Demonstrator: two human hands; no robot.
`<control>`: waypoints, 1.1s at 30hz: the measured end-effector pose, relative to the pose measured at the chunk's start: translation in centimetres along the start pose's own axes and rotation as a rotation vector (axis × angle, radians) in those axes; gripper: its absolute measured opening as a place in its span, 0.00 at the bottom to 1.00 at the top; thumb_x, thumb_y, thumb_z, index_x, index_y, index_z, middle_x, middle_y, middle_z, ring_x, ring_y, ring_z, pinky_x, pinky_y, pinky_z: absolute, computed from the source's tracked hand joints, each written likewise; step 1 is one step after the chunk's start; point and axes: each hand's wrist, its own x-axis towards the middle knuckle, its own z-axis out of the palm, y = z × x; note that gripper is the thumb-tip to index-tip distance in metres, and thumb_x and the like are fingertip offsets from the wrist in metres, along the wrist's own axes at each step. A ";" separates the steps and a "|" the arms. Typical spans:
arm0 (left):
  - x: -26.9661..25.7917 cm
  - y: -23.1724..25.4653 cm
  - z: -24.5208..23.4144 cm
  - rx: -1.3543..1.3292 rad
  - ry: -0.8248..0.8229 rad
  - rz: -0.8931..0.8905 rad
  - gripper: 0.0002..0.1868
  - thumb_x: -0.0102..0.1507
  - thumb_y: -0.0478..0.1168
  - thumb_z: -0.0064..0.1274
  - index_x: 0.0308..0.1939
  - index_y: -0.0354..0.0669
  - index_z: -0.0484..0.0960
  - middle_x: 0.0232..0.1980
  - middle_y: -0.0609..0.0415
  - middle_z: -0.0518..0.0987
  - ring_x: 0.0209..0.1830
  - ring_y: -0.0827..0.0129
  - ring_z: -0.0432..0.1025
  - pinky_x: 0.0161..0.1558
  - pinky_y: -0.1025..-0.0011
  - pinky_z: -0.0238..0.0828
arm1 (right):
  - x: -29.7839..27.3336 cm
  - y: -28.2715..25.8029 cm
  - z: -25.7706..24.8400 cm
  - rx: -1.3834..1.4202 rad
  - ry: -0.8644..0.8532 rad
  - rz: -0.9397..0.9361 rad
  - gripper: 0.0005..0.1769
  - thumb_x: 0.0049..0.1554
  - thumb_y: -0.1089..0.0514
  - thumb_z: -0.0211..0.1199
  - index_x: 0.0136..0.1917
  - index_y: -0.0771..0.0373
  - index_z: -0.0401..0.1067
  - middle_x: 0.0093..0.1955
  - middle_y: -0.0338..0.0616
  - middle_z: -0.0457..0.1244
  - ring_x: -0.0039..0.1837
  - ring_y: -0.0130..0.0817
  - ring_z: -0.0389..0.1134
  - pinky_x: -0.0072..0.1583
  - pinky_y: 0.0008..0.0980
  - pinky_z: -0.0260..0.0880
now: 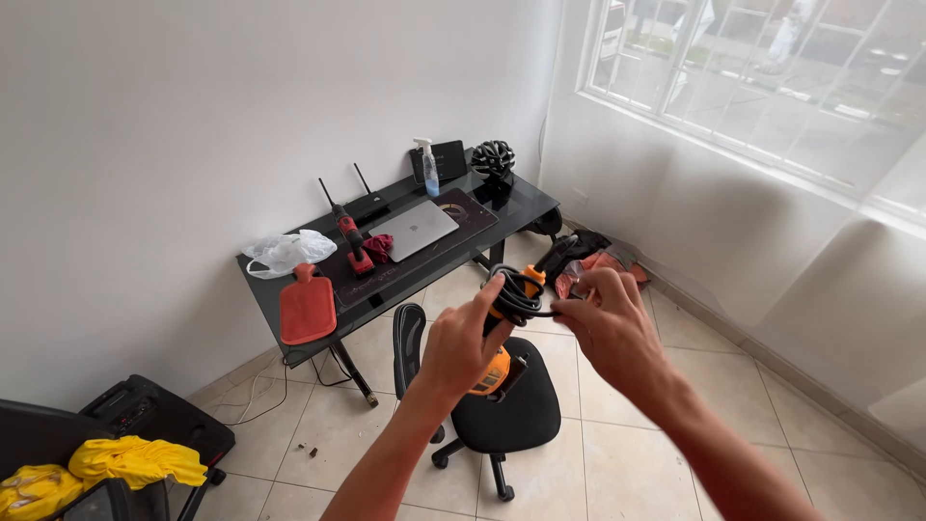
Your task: Retrieving a drill and a jigsaw from a shelf and coiling their power cords.
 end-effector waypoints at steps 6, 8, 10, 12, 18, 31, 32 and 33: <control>0.3 1.2 2.8 0.068 0.026 -0.068 0.30 0.68 0.44 0.56 0.70 0.36 0.67 0.38 0.48 0.85 0.33 0.58 0.80 0.36 0.62 0.68 | 0.0 3.1 1.9 0.310 0.159 0.351 0.13 0.59 0.62 0.67 0.57 0.67 0.77 0.45 0.46 0.68 0.43 0.34 0.72 0.44 0.32 0.74; 0.5 1.8 3.8 0.086 0.041 -0.094 0.30 0.68 0.44 0.56 0.70 0.36 0.67 0.37 0.48 0.84 0.32 0.59 0.80 0.36 0.62 0.68 | -0.2 4.3 2.3 0.464 0.236 0.254 0.12 0.59 0.63 0.66 0.56 0.69 0.75 0.48 0.46 0.69 0.46 0.31 0.74 0.45 0.28 0.76; 0.8 2.5 4.8 0.078 0.095 -0.035 0.30 0.69 0.43 0.57 0.71 0.36 0.66 0.39 0.50 0.84 0.34 0.60 0.80 0.38 0.63 0.69 | -0.6 5.6 2.4 0.572 0.255 0.162 0.13 0.56 0.67 0.63 0.56 0.71 0.75 0.46 0.45 0.70 0.47 0.29 0.73 0.49 0.27 0.73; 1.0 3.3 5.8 0.121 0.067 -0.073 0.30 0.68 0.43 0.58 0.70 0.36 0.67 0.36 0.51 0.84 0.33 0.60 0.79 0.37 0.62 0.68 | -1.1 7.9 3.6 0.721 0.264 0.242 0.10 0.59 0.68 0.61 0.55 0.71 0.75 0.47 0.45 0.70 0.48 0.29 0.72 0.49 0.26 0.73; 1.6 5.7 8.8 0.200 0.063 -0.105 0.31 0.66 0.42 0.60 0.70 0.35 0.66 0.38 0.51 0.84 0.32 0.61 0.78 0.36 0.63 0.67 | -0.3 11.1 3.7 1.435 0.374 0.706 0.08 0.61 0.70 0.61 0.55 0.66 0.69 0.47 0.47 0.70 0.48 0.30 0.72 0.52 0.29 0.74; -1.3 8.6 10.4 0.192 0.171 -0.420 0.35 0.68 0.43 0.58 0.75 0.36 0.61 0.43 0.48 0.85 0.37 0.57 0.79 0.39 0.61 0.72 | -6.3 12.8 11.3 1.552 0.372 0.722 0.07 0.64 0.64 0.64 0.52 0.64 0.66 0.47 0.44 0.67 0.48 0.28 0.69 0.51 0.30 0.71; -1.5 8.7 10.1 0.210 0.187 -0.438 0.35 0.68 0.43 0.58 0.75 0.36 0.61 0.43 0.48 0.85 0.37 0.57 0.79 0.39 0.61 0.72 | -6.9 12.3 12.2 1.571 0.344 0.713 0.07 0.64 0.64 0.64 0.52 0.64 0.66 0.47 0.44 0.67 0.48 0.28 0.69 0.51 0.30 0.71; -1.8 8.8 9.8 0.185 0.222 -0.431 0.34 0.69 0.43 0.57 0.75 0.36 0.62 0.45 0.47 0.84 0.40 0.56 0.80 0.40 0.62 0.73 | -7.5 11.9 13.0 1.572 0.192 0.690 0.08 0.63 0.62 0.64 0.52 0.66 0.68 0.49 0.44 0.68 0.50 0.29 0.69 0.52 0.30 0.70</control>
